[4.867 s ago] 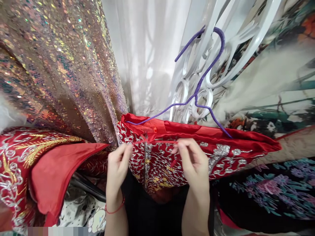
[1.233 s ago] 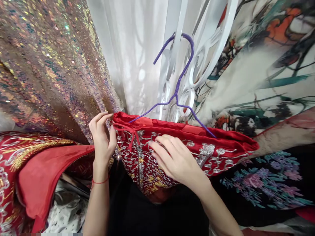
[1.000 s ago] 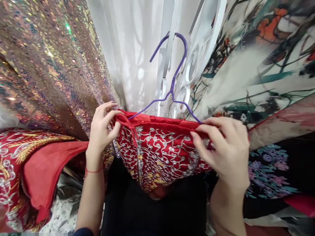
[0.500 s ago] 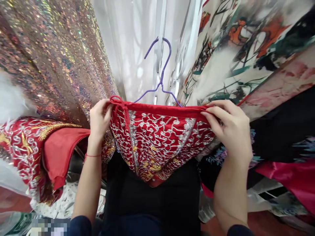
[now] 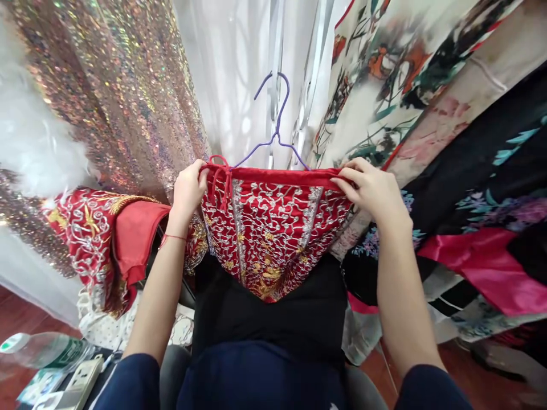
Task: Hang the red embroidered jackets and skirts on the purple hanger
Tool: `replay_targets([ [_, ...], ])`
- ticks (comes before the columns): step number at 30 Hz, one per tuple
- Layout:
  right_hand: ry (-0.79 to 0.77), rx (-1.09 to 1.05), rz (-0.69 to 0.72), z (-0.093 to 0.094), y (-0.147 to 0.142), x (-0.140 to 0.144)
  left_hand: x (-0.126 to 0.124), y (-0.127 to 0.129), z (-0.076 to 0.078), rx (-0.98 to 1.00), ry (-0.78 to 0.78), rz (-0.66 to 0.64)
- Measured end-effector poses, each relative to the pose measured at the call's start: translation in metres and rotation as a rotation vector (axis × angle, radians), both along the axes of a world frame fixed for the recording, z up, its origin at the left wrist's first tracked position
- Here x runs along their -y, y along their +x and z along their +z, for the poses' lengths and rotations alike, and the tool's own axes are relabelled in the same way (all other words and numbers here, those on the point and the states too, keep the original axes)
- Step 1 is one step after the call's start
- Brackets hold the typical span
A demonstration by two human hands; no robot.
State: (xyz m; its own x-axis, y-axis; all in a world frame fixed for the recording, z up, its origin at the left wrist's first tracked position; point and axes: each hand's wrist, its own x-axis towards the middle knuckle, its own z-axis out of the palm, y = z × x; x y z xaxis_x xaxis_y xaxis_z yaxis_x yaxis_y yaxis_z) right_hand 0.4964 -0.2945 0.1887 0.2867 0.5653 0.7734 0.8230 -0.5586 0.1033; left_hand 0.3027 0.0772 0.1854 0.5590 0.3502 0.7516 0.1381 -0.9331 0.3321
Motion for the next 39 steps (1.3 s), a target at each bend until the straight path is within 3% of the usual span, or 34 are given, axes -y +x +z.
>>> replay_targets([
  [4,0.132,0.027,-0.058,0.011,0.004,-0.001,0.003,0.007,0.006,0.186,0.019,-0.01],
  [7,0.214,0.003,-0.051,0.005,0.007,-0.008,-0.005,0.016,0.003,0.176,0.003,-0.065],
  [12,0.146,-0.039,0.073,-0.021,0.008,-0.018,-0.003,0.019,-0.018,0.182,-0.057,-0.142],
  [16,0.132,0.007,0.038,-0.029,0.009,-0.02,0.012,0.017,-0.034,0.37,-0.151,-0.139],
  [19,0.105,-0.006,0.03,-0.03,0.006,-0.02,0.017,0.015,-0.039,0.38,-0.192,-0.14],
  [25,0.206,-0.103,-0.002,-0.029,-0.007,-0.017,0.017,0.005,-0.028,0.445,-0.238,-0.151],
  [30,0.315,-0.098,-0.02,-0.013,-0.013,-0.018,0.002,0.024,-0.017,0.488,-0.231,-0.158],
  [35,0.16,-0.141,0.272,0.011,-0.028,-0.02,-0.016,0.05,-0.016,0.5,-0.324,-0.139],
  [39,0.106,-0.284,0.45,0.014,-0.03,-0.021,-0.019,0.048,-0.014,0.45,-0.282,-0.087],
])
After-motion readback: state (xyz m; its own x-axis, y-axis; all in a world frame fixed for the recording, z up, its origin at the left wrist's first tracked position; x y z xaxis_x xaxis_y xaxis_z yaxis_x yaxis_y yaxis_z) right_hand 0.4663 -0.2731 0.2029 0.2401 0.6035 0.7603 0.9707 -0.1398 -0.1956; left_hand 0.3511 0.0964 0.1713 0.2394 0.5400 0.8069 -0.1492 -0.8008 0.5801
